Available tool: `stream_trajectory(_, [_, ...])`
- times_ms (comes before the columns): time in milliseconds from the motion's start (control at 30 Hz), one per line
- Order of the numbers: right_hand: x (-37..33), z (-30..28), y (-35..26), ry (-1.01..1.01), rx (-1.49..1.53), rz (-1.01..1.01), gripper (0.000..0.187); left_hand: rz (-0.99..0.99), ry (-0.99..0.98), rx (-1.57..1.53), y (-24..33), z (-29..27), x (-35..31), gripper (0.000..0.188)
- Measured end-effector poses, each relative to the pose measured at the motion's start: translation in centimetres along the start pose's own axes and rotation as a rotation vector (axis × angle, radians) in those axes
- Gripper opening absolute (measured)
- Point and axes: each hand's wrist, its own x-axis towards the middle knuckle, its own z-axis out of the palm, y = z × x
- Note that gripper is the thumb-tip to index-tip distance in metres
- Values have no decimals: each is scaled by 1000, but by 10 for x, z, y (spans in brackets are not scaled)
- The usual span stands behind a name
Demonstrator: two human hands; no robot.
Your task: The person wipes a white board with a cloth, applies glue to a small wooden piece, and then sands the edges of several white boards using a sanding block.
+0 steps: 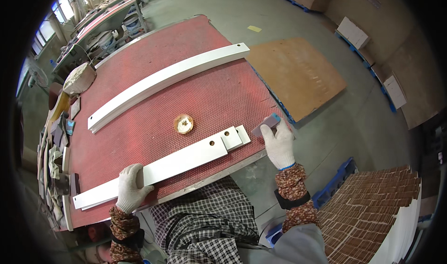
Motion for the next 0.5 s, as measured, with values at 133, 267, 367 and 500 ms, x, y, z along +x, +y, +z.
stream_trajectory(133, [0,13,-4,-29,-26,-94,18,7,31,11,-2,6,0,77])
stream_trajectory(267, [11,26,-5,-72,-57,-98,21,-12,22,8,-1,10,-1,82])
stream_trajectory(367, [21,37,-5,-76,-176,-128,24,-9,34,19,0,11,-2,82])
stream_trajectory(500, [25,47,-16,-119,-152,-90,26,7,53,25,1,11,-1,81])
